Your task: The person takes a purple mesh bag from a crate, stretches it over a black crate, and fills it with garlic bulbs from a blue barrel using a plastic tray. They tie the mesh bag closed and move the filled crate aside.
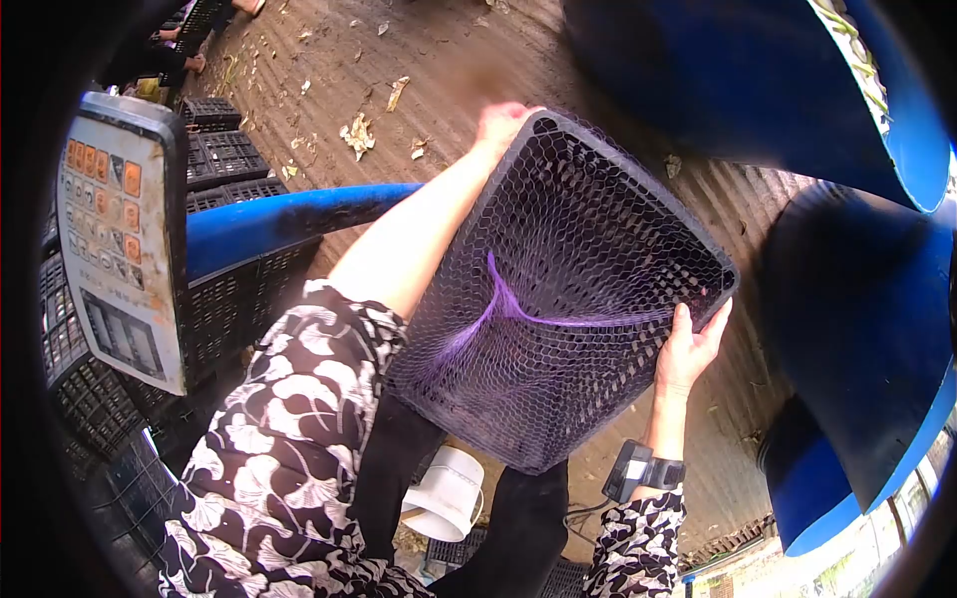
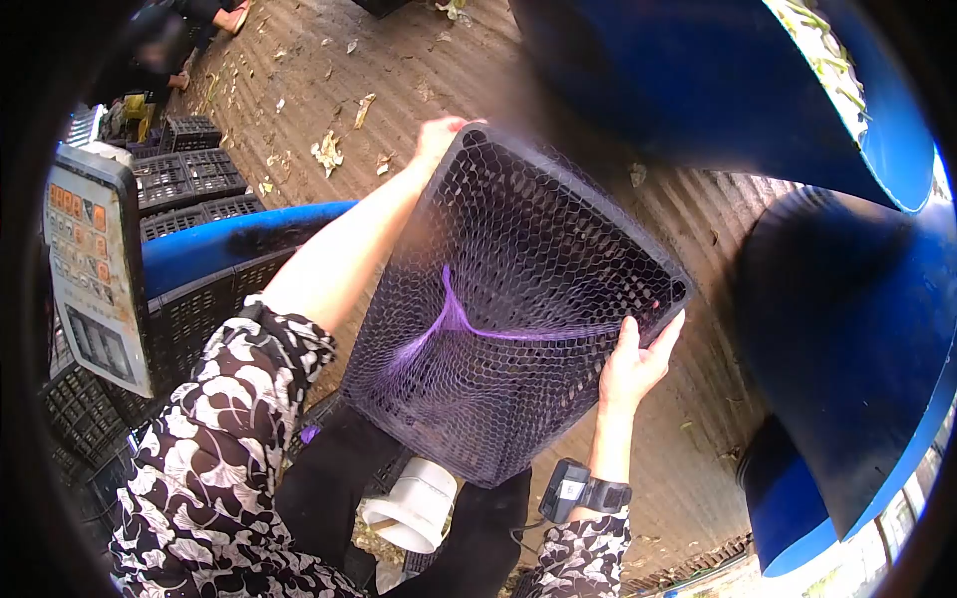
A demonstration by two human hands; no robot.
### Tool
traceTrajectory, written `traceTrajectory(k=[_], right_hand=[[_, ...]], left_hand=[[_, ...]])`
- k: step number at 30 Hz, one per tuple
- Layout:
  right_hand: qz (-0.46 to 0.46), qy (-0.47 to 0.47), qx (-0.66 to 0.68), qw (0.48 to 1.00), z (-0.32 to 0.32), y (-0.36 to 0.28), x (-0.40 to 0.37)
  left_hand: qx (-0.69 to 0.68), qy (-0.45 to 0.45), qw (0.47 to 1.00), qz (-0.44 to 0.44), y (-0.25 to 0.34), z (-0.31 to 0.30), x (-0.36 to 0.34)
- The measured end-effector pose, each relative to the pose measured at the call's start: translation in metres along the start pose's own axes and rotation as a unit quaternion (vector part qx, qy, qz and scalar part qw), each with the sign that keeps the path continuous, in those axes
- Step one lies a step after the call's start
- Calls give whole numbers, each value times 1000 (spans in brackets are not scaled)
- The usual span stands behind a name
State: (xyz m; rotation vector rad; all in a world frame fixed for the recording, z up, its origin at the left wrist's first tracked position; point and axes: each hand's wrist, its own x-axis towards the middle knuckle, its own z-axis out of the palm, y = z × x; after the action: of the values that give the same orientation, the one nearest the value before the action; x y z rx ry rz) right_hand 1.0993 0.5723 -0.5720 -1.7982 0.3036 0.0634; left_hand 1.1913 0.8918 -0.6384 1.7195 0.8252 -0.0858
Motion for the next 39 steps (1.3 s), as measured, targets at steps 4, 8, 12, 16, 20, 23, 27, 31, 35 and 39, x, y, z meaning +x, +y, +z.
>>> traceTrajectory(k=[4,8,12,16,20,23,27,31,35,39], right_hand=[[4,26,-76,997,3,-1,2],[46,8,-205,978,1,-24,7],[85,-48,-355,930,-18,-67,-4],[12,-129,-292,947,-88,-135,-49],[109,-121,-188,969,-177,-227,-102],[90,66,-139,984,-250,-293,-98],[-3,225,-269,937,-363,-291,-15],[318,235,95,913,-456,-181,127],[244,24,23,969,-466,-133,167],[437,95,345,825,-473,-94,198]], left_hand=[[-105,-105,986,-80,-51,-12,8],[375,-117,919,-22,-122,-68,-37],[247,135,933,-223,-60,-92,-152],[350,24,920,-172,-14,-90,-265],[388,-40,907,-158,106,-104,-323],[276,-213,919,-184,95,-128,-317],[128,-189,939,-256,135,-139,-331],[156,-26,954,-255,160,-137,-367],[116,57,925,-357,185,-90,-421],[128,-72,943,-298,238,33,-432]])
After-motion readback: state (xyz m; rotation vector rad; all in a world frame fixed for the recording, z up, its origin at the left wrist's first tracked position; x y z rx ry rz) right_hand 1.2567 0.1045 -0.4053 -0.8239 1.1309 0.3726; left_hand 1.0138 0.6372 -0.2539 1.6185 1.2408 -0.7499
